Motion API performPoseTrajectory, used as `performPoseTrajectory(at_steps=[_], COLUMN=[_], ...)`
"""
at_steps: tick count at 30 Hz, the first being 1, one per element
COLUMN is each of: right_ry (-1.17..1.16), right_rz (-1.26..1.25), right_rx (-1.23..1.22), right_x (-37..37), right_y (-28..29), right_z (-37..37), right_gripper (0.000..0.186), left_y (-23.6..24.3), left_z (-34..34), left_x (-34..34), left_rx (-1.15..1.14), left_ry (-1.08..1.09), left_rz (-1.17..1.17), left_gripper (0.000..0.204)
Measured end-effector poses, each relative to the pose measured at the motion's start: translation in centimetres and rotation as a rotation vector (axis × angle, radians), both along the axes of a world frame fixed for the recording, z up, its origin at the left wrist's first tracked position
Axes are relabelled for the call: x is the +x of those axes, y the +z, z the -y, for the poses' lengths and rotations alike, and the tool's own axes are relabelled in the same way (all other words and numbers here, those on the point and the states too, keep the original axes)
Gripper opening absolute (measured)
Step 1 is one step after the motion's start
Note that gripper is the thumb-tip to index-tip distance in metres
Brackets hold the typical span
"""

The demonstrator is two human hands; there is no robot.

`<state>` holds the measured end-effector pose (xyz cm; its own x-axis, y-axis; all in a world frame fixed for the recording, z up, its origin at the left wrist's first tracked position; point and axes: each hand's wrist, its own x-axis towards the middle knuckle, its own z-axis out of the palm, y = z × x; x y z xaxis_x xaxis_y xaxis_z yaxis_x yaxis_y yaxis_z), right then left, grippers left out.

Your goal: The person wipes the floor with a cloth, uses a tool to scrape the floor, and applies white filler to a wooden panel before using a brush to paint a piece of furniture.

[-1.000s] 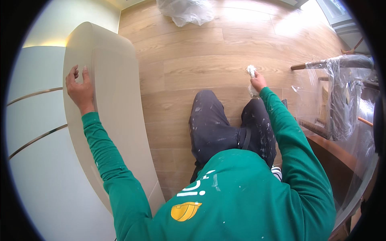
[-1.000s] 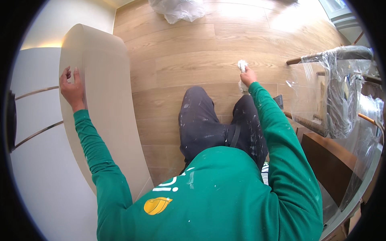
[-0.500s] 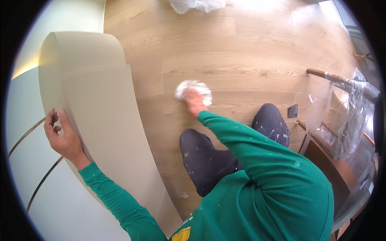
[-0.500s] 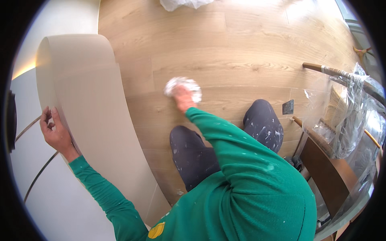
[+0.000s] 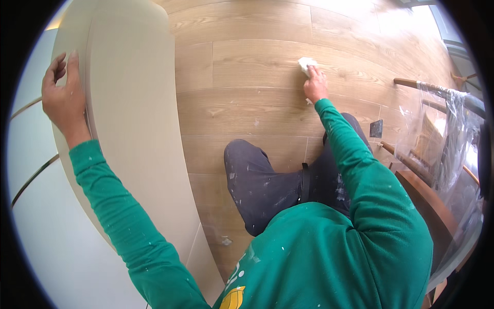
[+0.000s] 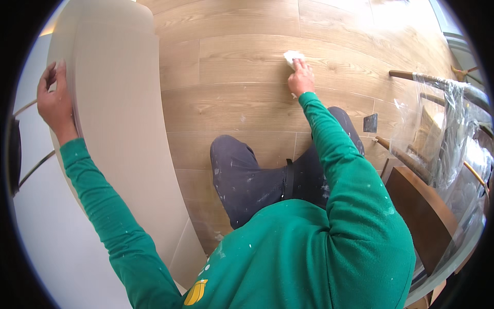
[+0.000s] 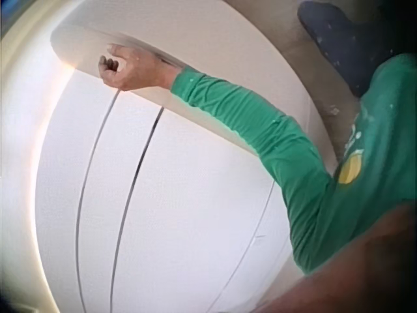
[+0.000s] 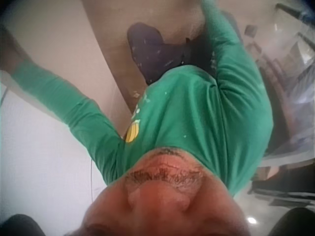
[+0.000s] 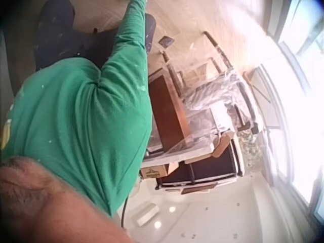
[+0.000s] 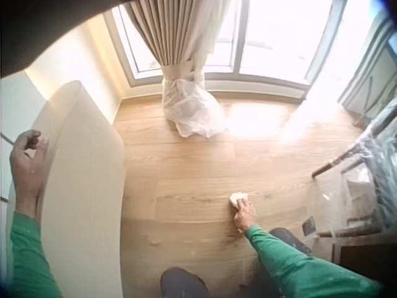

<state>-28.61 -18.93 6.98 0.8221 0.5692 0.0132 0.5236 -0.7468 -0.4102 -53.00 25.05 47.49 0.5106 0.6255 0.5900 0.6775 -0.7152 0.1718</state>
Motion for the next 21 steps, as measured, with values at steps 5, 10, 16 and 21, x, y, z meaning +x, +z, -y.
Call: performPoseTrajectory(at_steps=[5, 10, 16, 21], right_ry=[0.149, 0.596, 0.345, 0.018], right_rz=[-0.019, -0.235, -0.171, -0.256], right_rx=[-0.122, -0.27, -0.266, -0.48], right_x=[-10.6, -17.9, -8.1, -8.4], right_y=[-3.5, -1.0, -1.6, 0.2], right_z=[-3.7, -11.4, 2.3, 3.7], right_gripper=[0.063, 0.066, 0.07, 0.073], left_y=[-0.5, -0.8, -1.4, -1.0], left_z=[-0.3, -0.6, -1.0, -2.2], left_x=[1.0, 2.8, 3.2, 0.7], left_rx=[-0.003, -0.024, -0.014, 0.029], left_ry=[0.03, 0.009, -0.004, -0.015], left_rz=[-0.02, 0.001, -0.007, -0.034], left_gripper=[0.042, 0.042, 0.042, 0.04])
